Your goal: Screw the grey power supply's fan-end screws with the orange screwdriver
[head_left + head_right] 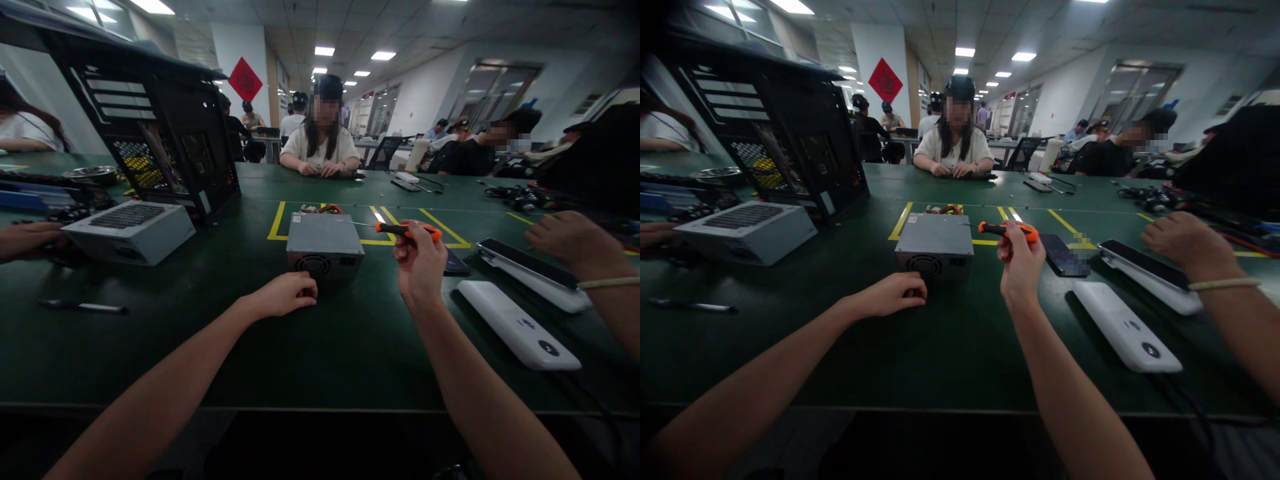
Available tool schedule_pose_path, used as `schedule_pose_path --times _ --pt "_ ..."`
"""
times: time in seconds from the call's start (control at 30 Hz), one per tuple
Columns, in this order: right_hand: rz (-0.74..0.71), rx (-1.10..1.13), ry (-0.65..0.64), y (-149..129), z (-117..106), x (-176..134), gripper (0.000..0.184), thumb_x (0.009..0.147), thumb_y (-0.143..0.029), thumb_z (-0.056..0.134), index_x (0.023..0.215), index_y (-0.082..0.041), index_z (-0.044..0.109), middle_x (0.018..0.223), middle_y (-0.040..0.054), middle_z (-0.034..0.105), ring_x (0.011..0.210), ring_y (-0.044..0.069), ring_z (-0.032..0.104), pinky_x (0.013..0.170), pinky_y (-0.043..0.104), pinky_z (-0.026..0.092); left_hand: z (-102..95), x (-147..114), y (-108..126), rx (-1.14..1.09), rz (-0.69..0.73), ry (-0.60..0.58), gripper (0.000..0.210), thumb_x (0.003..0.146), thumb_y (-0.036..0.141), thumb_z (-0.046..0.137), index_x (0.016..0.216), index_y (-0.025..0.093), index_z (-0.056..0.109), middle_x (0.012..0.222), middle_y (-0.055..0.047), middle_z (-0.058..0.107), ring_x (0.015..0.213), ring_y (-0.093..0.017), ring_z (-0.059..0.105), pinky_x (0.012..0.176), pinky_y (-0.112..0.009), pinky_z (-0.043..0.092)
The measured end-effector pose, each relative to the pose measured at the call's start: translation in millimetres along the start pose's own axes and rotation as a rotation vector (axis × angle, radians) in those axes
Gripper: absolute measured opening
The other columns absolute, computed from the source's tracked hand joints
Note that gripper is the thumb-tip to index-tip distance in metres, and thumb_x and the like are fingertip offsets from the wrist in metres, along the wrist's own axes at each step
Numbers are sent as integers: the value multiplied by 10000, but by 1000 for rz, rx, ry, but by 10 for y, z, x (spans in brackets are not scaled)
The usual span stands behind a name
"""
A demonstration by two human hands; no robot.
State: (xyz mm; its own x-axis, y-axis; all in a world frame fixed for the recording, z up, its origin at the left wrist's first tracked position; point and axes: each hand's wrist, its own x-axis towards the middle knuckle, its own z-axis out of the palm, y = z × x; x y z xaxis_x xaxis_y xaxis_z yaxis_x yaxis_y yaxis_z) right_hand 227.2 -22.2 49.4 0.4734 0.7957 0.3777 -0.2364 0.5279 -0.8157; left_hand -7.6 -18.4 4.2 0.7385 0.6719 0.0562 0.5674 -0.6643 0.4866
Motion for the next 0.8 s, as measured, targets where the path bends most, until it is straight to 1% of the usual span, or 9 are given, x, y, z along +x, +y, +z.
schedule_pose_path --times 0.1,0.17,0.3,0.4,0.5,0.57,0.7,0.77,0.8 --pt "-18 -12 -14 -28 27 -40 200 703 -366 638 735 -175 591 554 -62 457 430 32 376 374 175 244 27 9 10 -34 -18 25 219 826 298 562 1015 188 580 963 -26 542 740 -110 536 656 -236 435" --pt "-53 -15 -14 -41 45 -70 201 715 -371 634 733 -175 592 561 -58 456 436 34 370 380 178 243 50 16 12 -26 3 41 263 825 315 569 1062 200 570 991 -30 542 769 -118 543 675 -243 441" --pt "-161 -69 9 -48 66 -128 198 743 -386 601 715 -192 572 648 -39 515 453 39 377 413 194 285 96 32 1 35 35 65 167 854 290 526 966 196 606 985 -34 556 877 -146 551 776 -275 443" --pt "-210 -112 -42 -50 68 -183 194 764 -400 575 714 -213 558 696 -30 540 471 51 399 437 209 310 122 43 -12 62 17 82 153 867 269 497 957 196 597 988 -36 565 901 -156 555 802 -289 445" --pt "-257 -194 -139 -56 69 -265 180 785 -399 556 721 -230 565 683 -31 531 487 69 406 453 225 310 134 43 -17 92 -48 103 190 863 300 499 1010 204 571 1014 -43 566 901 -171 562 781 -302 457" --pt "-324 -341 -246 -53 75 -331 165 795 -375 550 714 -233 567 663 -31 517 522 87 425 495 241 330 136 37 -15 117 -83 109 211 860 325 498 1016 200 564 1025 -51 557 888 -177 564 765 -307 465" --pt "-446 -721 -542 -9 104 -441 125 787 -324 566 717 -222 560 649 -27 521 586 111 472 576 260 365 136 27 -1 140 -71 111 169 870 298 473 940 184 575 1008 -52 542 858 -166 561 773 -306 466" --pt "-468 -810 -621 21 119 -469 118 795 -323 561 744 -216 556 683 -16 547 611 116 494 595 259 375 132 29 14 129 -57 118 153 870 274 467 921 172 569 994 -55 543 853 -165 556 778 -311 464" --pt "-476 -824 -630 32 124 -476 120 802 -325 554 755 -214 553 699 -11 556 626 120 503 606 259 379 127 32 25 112 -52 123 143 868 263 469 916 167 563 983 -56 548 856 -166 554 780 -313 463"
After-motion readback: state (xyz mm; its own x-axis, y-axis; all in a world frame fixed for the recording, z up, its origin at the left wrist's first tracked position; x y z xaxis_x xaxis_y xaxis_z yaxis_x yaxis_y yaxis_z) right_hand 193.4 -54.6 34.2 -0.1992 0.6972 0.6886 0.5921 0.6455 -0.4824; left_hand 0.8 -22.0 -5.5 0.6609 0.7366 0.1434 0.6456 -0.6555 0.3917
